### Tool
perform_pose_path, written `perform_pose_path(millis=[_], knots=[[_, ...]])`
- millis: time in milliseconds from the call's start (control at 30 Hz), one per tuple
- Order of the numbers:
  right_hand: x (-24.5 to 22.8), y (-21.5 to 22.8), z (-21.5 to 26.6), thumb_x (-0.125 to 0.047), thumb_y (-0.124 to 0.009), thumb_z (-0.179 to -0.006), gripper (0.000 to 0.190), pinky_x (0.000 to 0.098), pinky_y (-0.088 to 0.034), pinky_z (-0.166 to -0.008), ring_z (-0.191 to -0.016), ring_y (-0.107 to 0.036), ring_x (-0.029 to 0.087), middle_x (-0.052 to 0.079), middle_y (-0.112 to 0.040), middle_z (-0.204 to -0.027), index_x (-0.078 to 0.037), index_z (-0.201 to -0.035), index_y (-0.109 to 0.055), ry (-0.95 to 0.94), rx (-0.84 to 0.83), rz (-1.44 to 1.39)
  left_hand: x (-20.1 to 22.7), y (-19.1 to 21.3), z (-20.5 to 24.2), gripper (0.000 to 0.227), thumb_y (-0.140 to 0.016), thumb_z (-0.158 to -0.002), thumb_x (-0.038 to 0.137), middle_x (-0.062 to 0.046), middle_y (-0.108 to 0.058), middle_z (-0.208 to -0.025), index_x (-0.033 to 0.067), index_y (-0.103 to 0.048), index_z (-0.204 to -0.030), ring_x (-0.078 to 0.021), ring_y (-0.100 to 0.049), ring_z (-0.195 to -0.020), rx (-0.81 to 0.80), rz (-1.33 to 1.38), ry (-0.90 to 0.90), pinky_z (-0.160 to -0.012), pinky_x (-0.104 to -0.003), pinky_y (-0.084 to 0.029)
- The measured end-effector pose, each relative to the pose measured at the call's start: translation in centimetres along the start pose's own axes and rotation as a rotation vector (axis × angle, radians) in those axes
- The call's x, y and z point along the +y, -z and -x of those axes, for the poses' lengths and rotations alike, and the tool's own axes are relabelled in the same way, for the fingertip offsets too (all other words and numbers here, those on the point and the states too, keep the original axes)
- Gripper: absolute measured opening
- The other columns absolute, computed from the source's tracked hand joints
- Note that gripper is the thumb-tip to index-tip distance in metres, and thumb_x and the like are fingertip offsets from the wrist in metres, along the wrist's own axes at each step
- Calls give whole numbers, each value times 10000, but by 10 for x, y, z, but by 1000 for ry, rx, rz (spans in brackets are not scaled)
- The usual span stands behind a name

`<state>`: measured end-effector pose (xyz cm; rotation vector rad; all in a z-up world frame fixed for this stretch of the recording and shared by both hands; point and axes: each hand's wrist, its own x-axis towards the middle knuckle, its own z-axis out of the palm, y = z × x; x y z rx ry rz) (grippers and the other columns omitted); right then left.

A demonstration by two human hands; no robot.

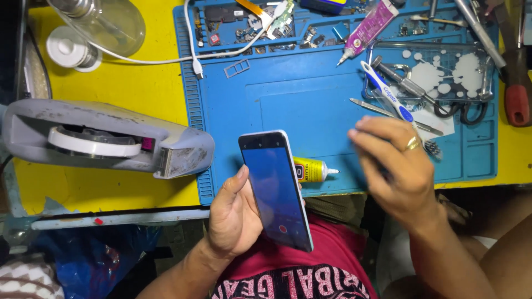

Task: The person holds a smartphone and applies glue from a tube to the edges of the device. They then use a tape dispenser to apply strips of clear tape along the phone's perimeter, pressing the tape down to secure it.

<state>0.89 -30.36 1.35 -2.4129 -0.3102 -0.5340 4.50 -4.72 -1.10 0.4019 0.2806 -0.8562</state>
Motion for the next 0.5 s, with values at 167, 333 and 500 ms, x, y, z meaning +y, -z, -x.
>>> perform_pose_path(millis=[167, 333, 500], knots=[[-44, -8, 5, -22, -605, -962, 230, 460, -525, -968, -1064, -681, 334, 168, -677, -1153, 5, -1184, -654, 56, -76, -234, 0, -1, 9, 605, -495, -1040, 414, -252, -678, -1224, -51, -509, -1427, -360, -689, -1079, -8, 56, 54, -964, -536, -553], [-53, -18, 11, -121, -588, -995, 235, 470, -493, -951, -1037, -673, 312, 133, -666, -1163, -80, -1203, -692, 89, -98, -218, -2, -4, 13, 659, -525, -1034, 392, -260, -581, -1411, -79, -441, -1487, -340, -584, -1299, -29, 97, 61, -1125, -488, -462], [-60, -16, 9, -67, -610, -999, 197, 457, -479, -913, -984, -699, 260, 115, -627, -1168, -119, -1143, -735, 246, -39, 100, -5, 5, 18, 650, -496, -1035, 388, -272, -606, -1377, -82, -452, -1482, -366, -602, -1276, 19, 76, 77, -1093, -508, -488]])
